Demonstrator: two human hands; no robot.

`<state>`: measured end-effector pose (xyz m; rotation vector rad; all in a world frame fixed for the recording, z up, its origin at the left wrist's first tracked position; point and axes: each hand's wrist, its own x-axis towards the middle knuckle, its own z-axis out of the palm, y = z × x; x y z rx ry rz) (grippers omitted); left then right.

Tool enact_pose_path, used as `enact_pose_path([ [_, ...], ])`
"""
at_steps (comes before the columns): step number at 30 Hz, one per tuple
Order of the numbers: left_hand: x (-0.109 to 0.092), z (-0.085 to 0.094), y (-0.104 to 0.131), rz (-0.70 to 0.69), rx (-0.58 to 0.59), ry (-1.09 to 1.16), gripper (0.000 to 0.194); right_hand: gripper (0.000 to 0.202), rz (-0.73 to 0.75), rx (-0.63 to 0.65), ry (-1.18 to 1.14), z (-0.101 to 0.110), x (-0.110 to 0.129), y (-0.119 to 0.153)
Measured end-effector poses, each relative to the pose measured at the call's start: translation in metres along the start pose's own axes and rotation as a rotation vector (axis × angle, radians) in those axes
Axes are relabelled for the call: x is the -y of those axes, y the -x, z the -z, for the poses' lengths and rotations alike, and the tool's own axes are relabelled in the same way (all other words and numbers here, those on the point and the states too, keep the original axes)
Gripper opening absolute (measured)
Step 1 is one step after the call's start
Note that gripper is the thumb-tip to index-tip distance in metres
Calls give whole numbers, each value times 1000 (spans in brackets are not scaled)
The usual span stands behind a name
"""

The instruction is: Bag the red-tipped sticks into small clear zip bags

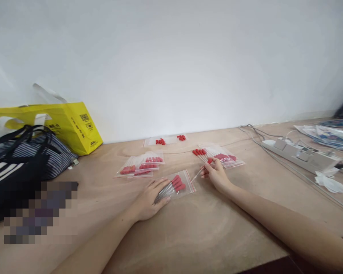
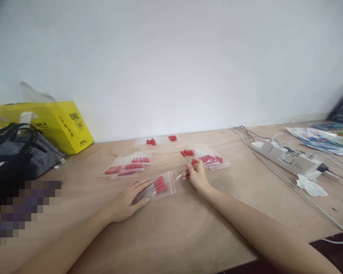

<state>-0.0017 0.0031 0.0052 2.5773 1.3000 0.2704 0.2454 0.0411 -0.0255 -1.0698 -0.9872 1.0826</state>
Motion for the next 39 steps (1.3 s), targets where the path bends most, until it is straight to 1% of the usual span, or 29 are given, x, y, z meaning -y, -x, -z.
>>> enact_pose_path([
  [3,0,0,0,-5,6,2,49,30,-66,76,-68,-5,-1,6],
  [6,1,-1,0,1,6,6,49,29,-130,175,-39,-5,0,12],
  [11,1,-2,-1,-4,4,2,48,32,-159,436,188,1,3,13],
  [14,1,-2,-1,-2,2,2,48,33,-179,552,334,1,4,11],
  [16,0,-1,-1,-4,-4,-1,47,33,-143,633,396,0,4,9],
  [17,0,-1,-1,-7,-6,-2,47,32,-91,674,413,-1,3,9],
  [20,0,0,-2,-14,-3,-4,47,30,127,772,435,-4,4,6],
  [21,0,0,-2,-15,-1,-2,47,28,176,803,438,-5,5,6],
  [23,1,0,-2,-17,-3,4,47,28,199,893,437,-7,6,4],
  [25,2,-2,-2,-20,-9,8,47,28,173,980,421,-9,6,3],
  [26,3,-2,-2,-21,-12,10,47,27,160,994,424,-10,5,3],
  [27,4,-3,-2,-22,-16,10,47,27,151,981,446,-11,3,2],
  [29,5,-3,-2,-27,-23,8,47,25,154,894,534,-13,-1,2],
  [32,5,-3,-2,-36,-28,2,47,22,200,752,686,-16,-6,3],
  [36,5,-3,-2,-38,-24,-1,47,20,297,656,836,-20,-2,9],
  [39,4,-2,-2,-39,-29,5,48,23,317,598,892,-23,2,13],
])
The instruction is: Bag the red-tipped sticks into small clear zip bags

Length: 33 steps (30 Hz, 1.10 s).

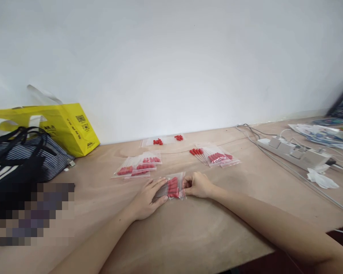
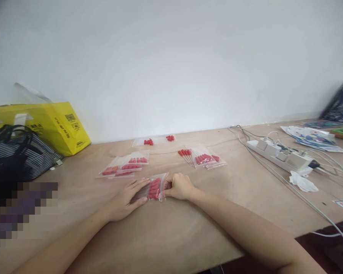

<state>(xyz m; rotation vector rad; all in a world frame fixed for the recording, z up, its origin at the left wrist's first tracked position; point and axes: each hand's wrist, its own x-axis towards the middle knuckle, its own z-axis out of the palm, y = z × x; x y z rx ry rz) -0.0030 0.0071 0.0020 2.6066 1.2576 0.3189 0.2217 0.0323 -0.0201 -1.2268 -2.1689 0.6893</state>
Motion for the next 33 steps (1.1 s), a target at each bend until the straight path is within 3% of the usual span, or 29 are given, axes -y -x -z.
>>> enact_pose_path([
  [4,-1,1,0,-4,20,7,45,25,39,76,-167,5,-9,-1],
  [8,1,2,-9,-113,35,-2,42,22,72,-27,-234,24,-29,3],
  [12,12,0,-33,-269,14,-77,37,27,156,12,-89,42,-40,13],
  [15,18,-5,-48,-222,-179,-149,31,22,196,47,-34,42,-38,16],
  [18,19,-9,-46,-174,-339,-110,28,18,233,-46,41,32,-33,16],
  [25,11,-9,-16,-281,-319,-53,24,24,568,-248,575,18,-32,6],
  [29,16,-14,-22,-353,-358,-191,22,31,738,-236,771,23,-36,-1],
  [33,19,-18,-31,-436,-377,-365,27,32,813,-241,862,24,-40,-6],
])
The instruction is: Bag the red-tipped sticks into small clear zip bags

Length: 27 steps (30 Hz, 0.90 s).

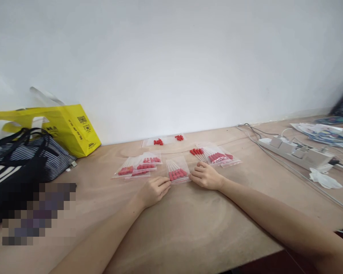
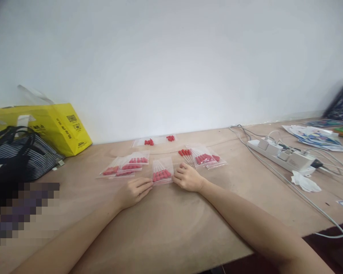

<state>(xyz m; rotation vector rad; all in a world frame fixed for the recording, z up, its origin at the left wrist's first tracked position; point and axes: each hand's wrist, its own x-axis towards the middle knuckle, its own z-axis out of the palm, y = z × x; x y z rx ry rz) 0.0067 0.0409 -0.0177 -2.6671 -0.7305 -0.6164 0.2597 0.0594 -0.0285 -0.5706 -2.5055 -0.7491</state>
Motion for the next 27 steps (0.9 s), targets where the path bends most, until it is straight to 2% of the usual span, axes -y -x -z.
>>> enact_pose_path([
  [4,1,-3,-6,-23,5,-92,31,30,3,-32,3,-3,-1,0],
  [9,2,-7,-10,-12,-18,-119,31,33,-41,-6,29,0,-1,-3],
  [19,0,-3,-12,-74,-182,-164,18,24,-34,-154,47,-1,5,-7],
  [27,1,-6,-11,-114,-243,-182,13,17,-136,-201,35,-2,9,-13],
])
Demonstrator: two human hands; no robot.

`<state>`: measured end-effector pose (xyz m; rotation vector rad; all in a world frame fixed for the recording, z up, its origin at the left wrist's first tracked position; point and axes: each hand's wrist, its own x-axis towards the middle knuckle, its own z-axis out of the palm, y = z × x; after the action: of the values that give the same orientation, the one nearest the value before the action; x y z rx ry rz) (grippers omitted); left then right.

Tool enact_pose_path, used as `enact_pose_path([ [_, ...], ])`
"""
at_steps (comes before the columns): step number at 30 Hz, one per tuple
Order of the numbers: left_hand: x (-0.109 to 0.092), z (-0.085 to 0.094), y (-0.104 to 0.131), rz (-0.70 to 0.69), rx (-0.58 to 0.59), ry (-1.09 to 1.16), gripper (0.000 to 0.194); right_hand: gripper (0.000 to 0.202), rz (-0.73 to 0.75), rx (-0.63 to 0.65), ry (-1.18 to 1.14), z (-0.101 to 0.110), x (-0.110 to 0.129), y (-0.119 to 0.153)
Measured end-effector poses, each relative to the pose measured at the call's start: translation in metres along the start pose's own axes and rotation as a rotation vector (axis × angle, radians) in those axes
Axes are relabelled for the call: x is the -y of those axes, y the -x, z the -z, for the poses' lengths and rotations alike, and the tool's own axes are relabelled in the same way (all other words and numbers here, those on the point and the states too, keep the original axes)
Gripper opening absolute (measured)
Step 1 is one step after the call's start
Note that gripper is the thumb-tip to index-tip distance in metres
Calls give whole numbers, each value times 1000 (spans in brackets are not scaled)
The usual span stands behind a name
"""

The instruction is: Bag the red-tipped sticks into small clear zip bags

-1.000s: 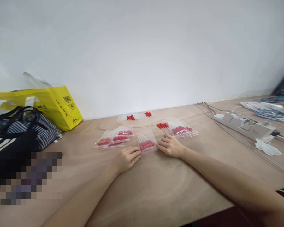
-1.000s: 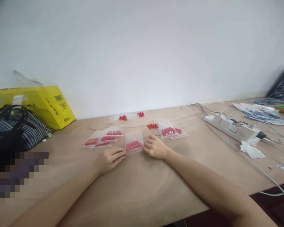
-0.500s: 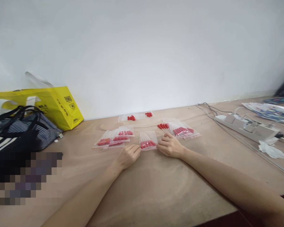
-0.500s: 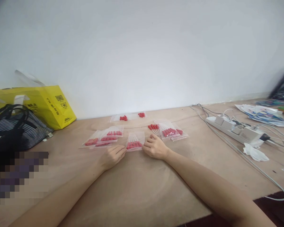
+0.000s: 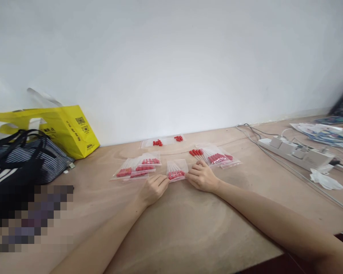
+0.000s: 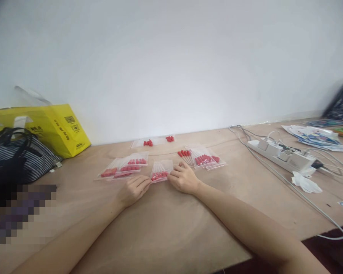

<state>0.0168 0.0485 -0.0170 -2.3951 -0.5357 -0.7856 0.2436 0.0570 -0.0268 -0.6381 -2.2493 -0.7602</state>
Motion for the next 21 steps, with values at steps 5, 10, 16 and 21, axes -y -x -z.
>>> enact_pose_path([
  [5,-2,3,-2,-9,1,-16,17,17,60,-57,9,-12,19,-20],
  [10,-2,5,-2,15,-3,-25,24,27,130,-115,41,-20,30,-34],
  [16,0,6,0,48,4,-6,24,24,183,-120,89,-9,16,-24],
  [21,-1,7,1,70,20,23,23,19,145,-65,132,3,-2,-1],
])
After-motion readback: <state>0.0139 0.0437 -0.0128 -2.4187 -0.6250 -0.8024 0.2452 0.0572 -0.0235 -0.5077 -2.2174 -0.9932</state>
